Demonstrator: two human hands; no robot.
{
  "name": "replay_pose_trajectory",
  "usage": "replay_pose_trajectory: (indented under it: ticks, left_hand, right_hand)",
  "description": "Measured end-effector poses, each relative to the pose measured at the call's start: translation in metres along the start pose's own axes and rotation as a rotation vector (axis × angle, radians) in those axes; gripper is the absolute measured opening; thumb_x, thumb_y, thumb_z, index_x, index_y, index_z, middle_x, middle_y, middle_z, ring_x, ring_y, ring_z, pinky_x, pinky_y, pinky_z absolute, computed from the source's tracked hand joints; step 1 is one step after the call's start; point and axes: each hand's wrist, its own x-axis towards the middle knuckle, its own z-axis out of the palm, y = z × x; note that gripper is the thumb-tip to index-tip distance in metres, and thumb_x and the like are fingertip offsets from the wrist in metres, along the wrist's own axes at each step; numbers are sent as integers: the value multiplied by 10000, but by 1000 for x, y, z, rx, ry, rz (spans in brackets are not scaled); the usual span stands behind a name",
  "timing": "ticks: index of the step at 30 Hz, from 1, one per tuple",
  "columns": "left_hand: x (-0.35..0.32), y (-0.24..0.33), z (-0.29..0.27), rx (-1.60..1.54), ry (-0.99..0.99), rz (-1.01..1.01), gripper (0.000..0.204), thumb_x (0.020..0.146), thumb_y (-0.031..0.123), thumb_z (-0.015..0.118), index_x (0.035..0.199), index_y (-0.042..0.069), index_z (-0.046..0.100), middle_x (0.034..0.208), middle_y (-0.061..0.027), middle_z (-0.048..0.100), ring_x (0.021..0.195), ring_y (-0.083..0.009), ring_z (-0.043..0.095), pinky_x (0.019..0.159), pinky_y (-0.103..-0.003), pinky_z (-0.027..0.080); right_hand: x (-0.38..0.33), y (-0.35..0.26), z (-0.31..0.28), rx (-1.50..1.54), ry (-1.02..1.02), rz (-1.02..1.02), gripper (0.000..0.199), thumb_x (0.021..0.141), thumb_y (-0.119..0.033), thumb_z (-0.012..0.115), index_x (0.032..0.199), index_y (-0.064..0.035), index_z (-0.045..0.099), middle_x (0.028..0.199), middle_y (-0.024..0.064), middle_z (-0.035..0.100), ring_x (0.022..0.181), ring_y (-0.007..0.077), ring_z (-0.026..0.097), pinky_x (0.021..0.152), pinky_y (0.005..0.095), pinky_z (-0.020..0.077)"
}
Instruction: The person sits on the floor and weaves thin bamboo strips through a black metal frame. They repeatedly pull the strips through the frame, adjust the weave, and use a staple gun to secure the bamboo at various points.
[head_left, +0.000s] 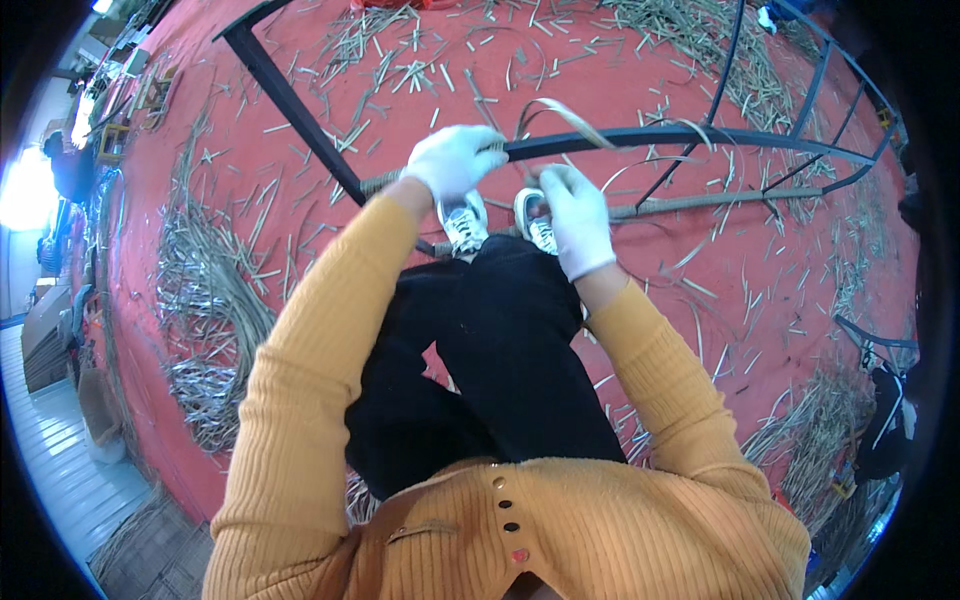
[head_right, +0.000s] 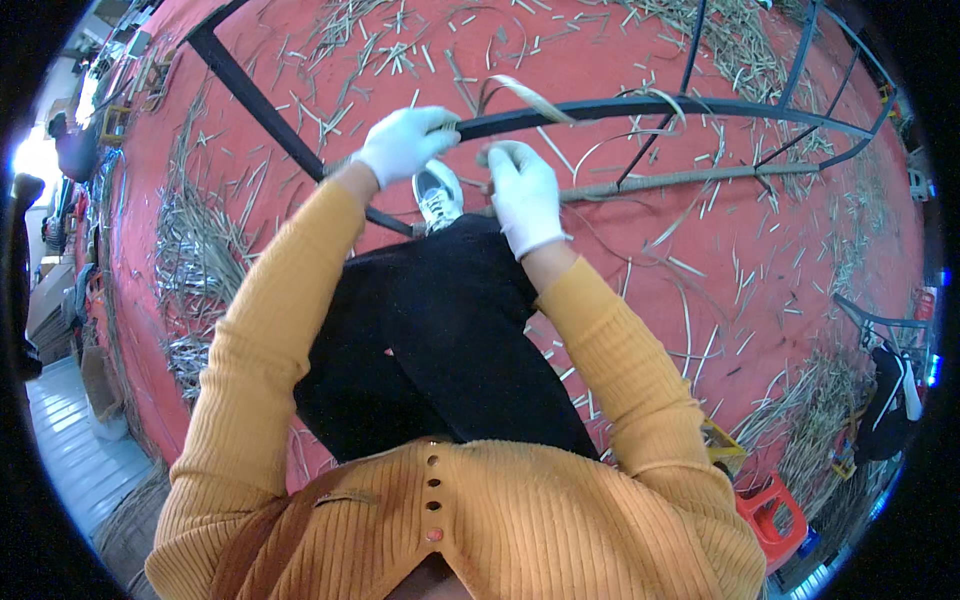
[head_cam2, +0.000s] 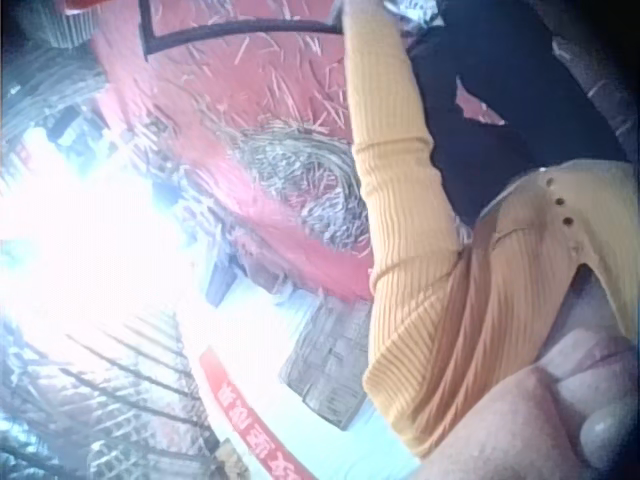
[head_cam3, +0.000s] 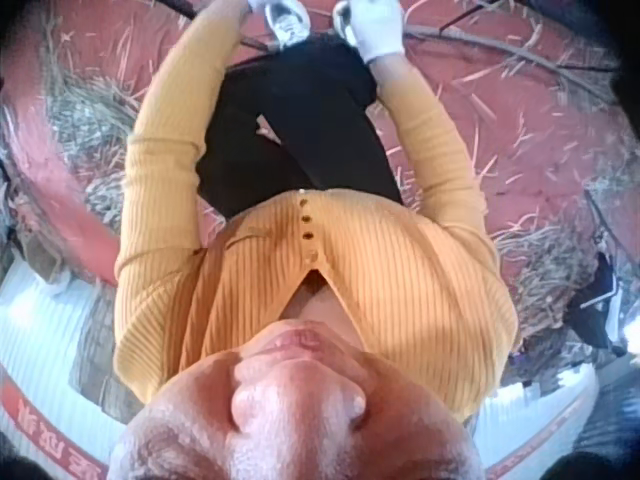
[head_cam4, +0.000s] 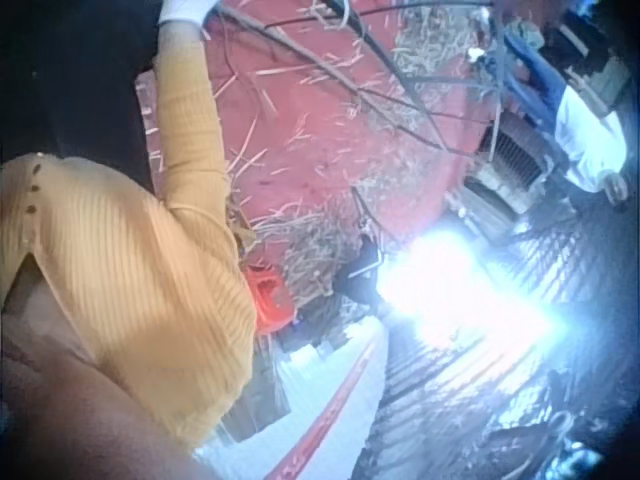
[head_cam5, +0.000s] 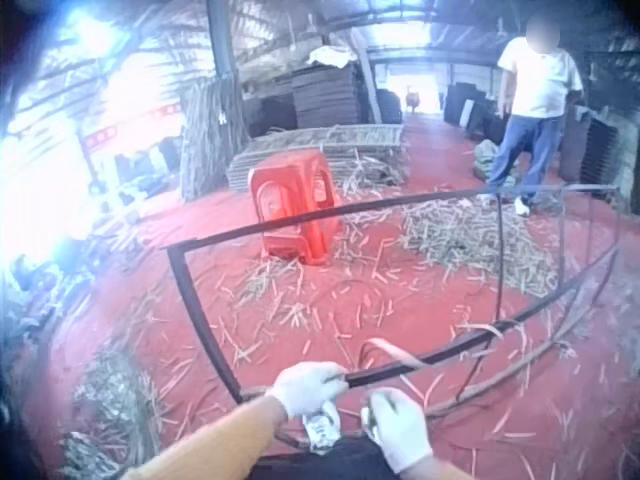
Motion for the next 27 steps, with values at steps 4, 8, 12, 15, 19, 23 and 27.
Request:
replay_pose_trajectory:
  ticks: [4, 8, 12, 15, 19, 23, 27]
  left_hand:
    - [10, -6, -15, -168, -267, 26, 379, 964, 369, 601, 1230, 111, 679, 1136, -114, 724, 1075, -314, 672, 916, -416, 520]
    - [13, -11, -1, 134, 144, 50, 399, 971, 450, 566, 1272, 211, 674, 1190, -68, 715, 1120, -317, 654, 944, -424, 506]
    - [29, -23, 2, 29, 210, -13, 400, 948, 469, 593, 1274, 253, 680, 1210, -63, 708, 1157, -301, 644, 959, -416, 501]
    - [37, -30, -3, 90, 136, 31, 433, 955, 468, 592, 1312, 232, 659, 1153, -72, 730, 1051, -279, 687, 936, -399, 503]
    - [34, -23, -7, -70, 17, 8, 398, 961, 363, 596, 1267, 119, 671, 1051, -63, 748, 864, -173, 689, 833, -345, 528]
    - [19, -7, -11, -164, -110, 0, 366, 955, 304, 614, 1210, 52, 688, 980, -90, 740, 784, -185, 684, 762, -347, 551]
    - [-1, 3, -4, -107, -128, 75, 336, 939, 272, 613, 1182, 53, 688, 947, -96, 735, 785, -204, 695, 751, -370, 552]
  right_hand:
    - [12, 27, 14, 311, -248, 153, 334, 1013, -163, 543, 1322, -37, 564, 1056, 70, 668, 791, 163, 659, 698, 304, 511]
    - [-43, 59, -57, -671, -93, -294, 286, 1003, -300, 522, 1037, -43, 642, 960, 221, 631, 953, 423, 613, 814, 472, 477]
    - [-239, 81, -202, -1317, -15, -305, 218, 860, -195, 708, 1013, -65, 625, 945, 153, 615, 874, 389, 624, 750, 476, 495]
    - [-381, 84, -277, -1790, -307, 142, 337, 857, -129, 616, 1190, -76, 602, 1199, 122, 621, 925, 331, 673, 809, 467, 526]
    - [-374, 95, -271, -1776, -635, 668, 357, 869, -100, 570, 1221, -81, 627, 1171, 132, 678, 1050, 324, 694, 874, 440, 558]
    - [-151, 81, -143, -1256, -132, -76, 286, 915, -143, 576, 1187, -77, 632, 1070, 171, 674, 1058, 363, 645, 892, 451, 519]
    - [5, 42, -8, -374, -131, -104, 441, 972, -274, 595, 1310, 9, 607, 1141, 192, 709, 1110, 307, 654, 933, 390, 485]
